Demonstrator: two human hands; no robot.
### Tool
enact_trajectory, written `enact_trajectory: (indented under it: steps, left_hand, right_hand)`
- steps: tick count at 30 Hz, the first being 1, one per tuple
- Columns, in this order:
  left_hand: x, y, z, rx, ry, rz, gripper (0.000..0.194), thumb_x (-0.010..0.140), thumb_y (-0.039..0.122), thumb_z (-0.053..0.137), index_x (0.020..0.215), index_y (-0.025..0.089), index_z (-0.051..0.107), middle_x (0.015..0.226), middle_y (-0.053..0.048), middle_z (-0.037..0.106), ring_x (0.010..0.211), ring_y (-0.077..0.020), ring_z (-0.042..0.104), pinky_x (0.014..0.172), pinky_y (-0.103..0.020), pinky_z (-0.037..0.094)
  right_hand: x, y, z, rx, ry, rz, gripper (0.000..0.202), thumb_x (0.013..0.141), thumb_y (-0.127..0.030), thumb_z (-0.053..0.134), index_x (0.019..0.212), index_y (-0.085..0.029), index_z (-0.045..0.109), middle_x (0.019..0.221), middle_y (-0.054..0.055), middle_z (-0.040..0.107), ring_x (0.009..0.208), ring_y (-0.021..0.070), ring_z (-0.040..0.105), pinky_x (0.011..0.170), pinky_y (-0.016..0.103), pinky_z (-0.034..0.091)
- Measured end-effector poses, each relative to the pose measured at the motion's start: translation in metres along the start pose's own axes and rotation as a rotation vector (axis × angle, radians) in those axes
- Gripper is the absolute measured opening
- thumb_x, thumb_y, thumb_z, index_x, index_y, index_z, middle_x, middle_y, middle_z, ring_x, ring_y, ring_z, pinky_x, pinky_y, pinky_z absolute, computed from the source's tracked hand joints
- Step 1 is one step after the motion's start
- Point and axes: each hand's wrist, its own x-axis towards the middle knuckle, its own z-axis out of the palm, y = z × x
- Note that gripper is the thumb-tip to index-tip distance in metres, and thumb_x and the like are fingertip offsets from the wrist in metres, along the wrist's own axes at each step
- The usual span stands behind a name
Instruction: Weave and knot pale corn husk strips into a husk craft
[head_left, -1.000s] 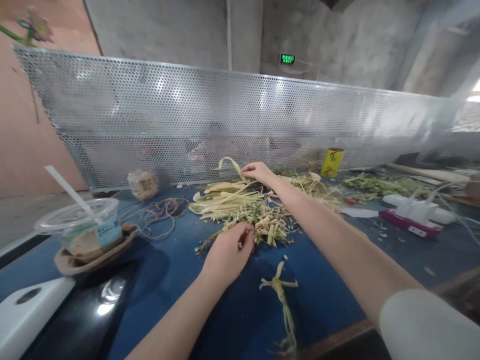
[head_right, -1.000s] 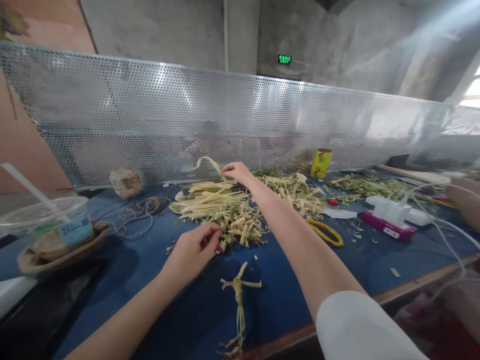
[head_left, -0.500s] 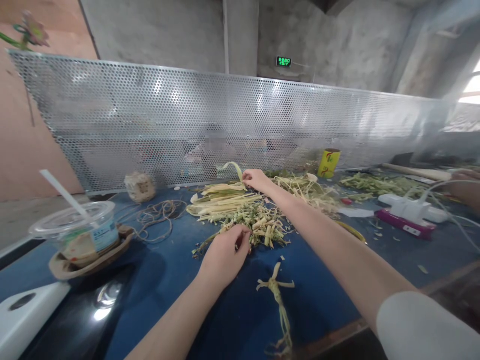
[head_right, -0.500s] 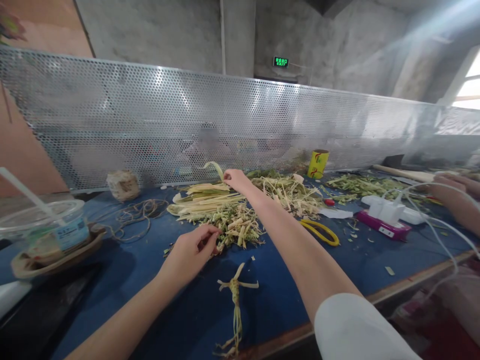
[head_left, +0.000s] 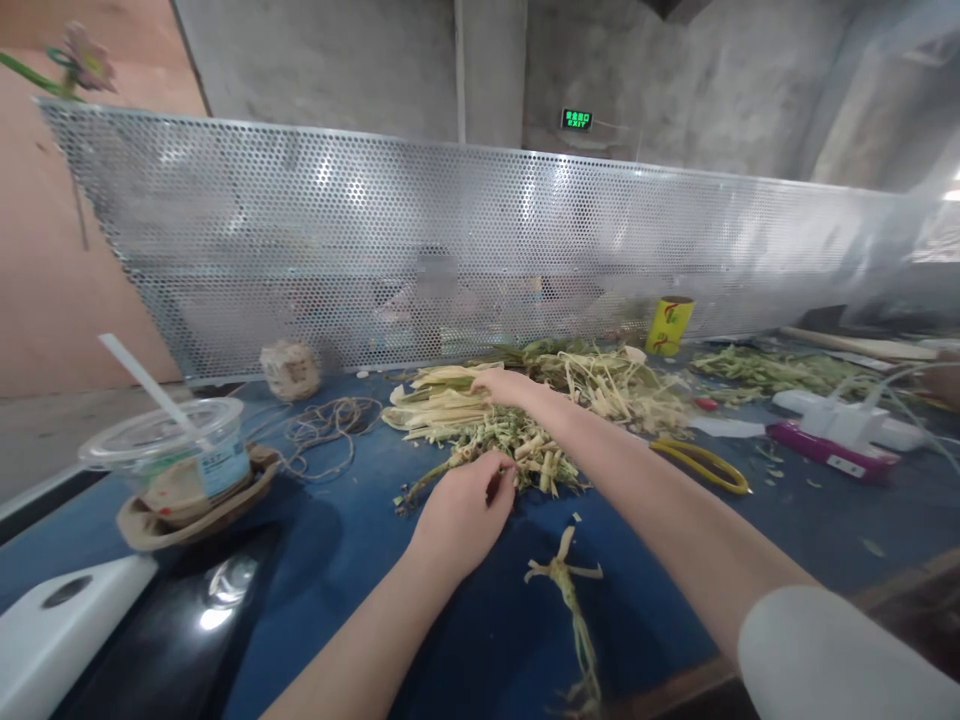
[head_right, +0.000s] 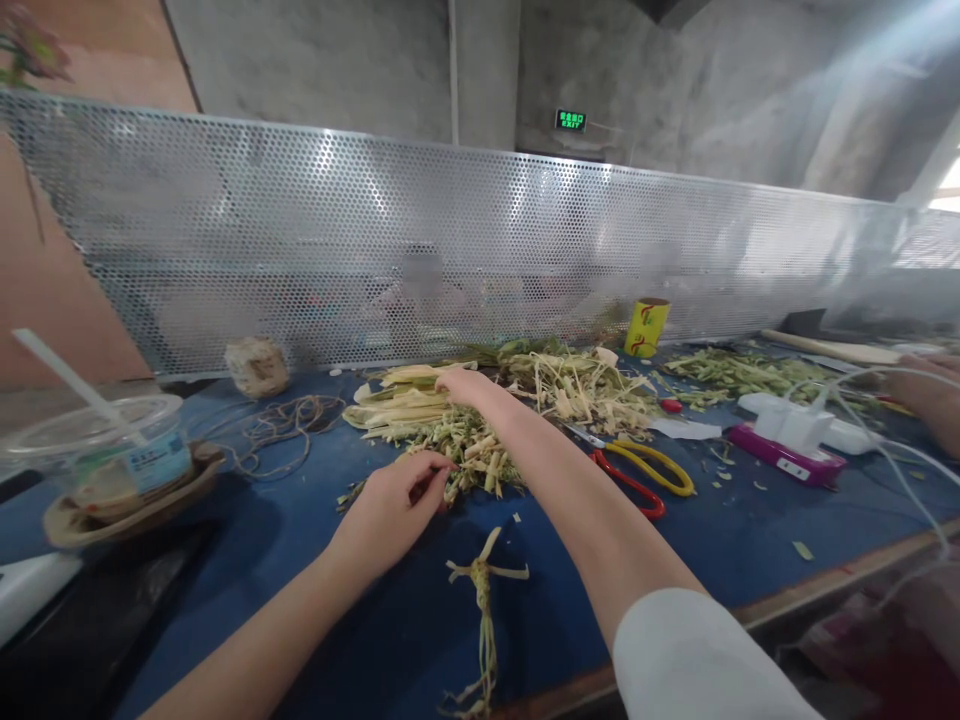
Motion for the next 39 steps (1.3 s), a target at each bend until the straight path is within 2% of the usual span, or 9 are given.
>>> enact_trajectory:
  steps: [8, 15, 23, 31, 35, 39]
  left_hand:
    - [-0.002, -0.001, 0.001, 0.012, 0.021, 0.028, 0.02, 0.082, 0.023, 0.038, 0.084, 0.02, 0.058, 0.064, 0.0, 0.062, 0.058, -0.0138, 0.055, 0.059, -0.024, 0.038]
    - [-0.003, 0.001, 0.0, 0.018, 0.012, 0.034, 0.022, 0.082, 0.024, 0.036, 0.084, 0.02, 0.057, 0.062, -0.001, 0.061, 0.055, -0.0138, 0.054, 0.057, -0.024, 0.037]
    - [-0.006, 0.003, -0.002, 0.013, 0.01, 0.023, 0.022, 0.082, 0.024, 0.037, 0.085, 0.02, 0.058, 0.064, -0.001, 0.062, 0.056, -0.0146, 0.054, 0.057, -0.024, 0.037]
    - [-0.005, 0.002, -0.002, 0.011, 0.007, 0.026, 0.022, 0.082, 0.024, 0.036, 0.085, 0.02, 0.057, 0.065, -0.002, 0.063, 0.058, -0.0148, 0.056, 0.057, -0.023, 0.038]
    - [-0.006, 0.002, -0.003, 0.013, 0.015, 0.034, 0.023, 0.082, 0.024, 0.035, 0.084, 0.02, 0.058, 0.064, -0.002, 0.063, 0.057, -0.0148, 0.056, 0.056, -0.023, 0.037]
    - [-0.006, 0.003, -0.003, -0.025, 0.034, 0.005, 0.022, 0.082, 0.024, 0.037, 0.085, 0.02, 0.059, 0.062, -0.002, 0.063, 0.055, -0.0147, 0.056, 0.057, -0.023, 0.038]
  right_hand:
    - [0.007, -0.017, -0.004, -0.061, -0.02, -0.174, 0.029, 0.085, -0.029, 0.049, 0.109, -0.014, 0.051, 0.109, 0.008, 0.054, 0.093, 0.0178, 0.055, 0.078, 0.038, 0.047]
    - [0.013, -0.018, 0.003, -0.049, 0.002, -0.124, 0.027, 0.085, -0.029, 0.048, 0.108, -0.016, 0.052, 0.11, 0.007, 0.053, 0.093, 0.0174, 0.055, 0.079, 0.037, 0.047]
    - [0.013, -0.017, 0.006, 0.067, 0.095, -0.063, 0.032, 0.085, -0.029, 0.049, 0.113, -0.014, 0.048, 0.112, 0.008, 0.052, 0.094, 0.0184, 0.055, 0.077, 0.039, 0.047]
    - [0.011, -0.015, 0.008, 0.192, 0.021, -0.105, 0.029, 0.085, -0.029, 0.049, 0.109, -0.014, 0.051, 0.107, 0.007, 0.054, 0.091, 0.0172, 0.056, 0.076, 0.037, 0.047]
    - [0.013, -0.014, 0.008, 0.296, 0.086, -0.099, 0.028, 0.085, -0.029, 0.048, 0.109, -0.014, 0.051, 0.107, 0.007, 0.054, 0.09, 0.017, 0.056, 0.076, 0.037, 0.048]
    - [0.01, -0.008, -0.012, 0.453, 0.236, -0.069, 0.026, 0.085, -0.029, 0.049, 0.106, -0.013, 0.053, 0.104, 0.007, 0.056, 0.089, 0.0164, 0.056, 0.076, 0.037, 0.048]
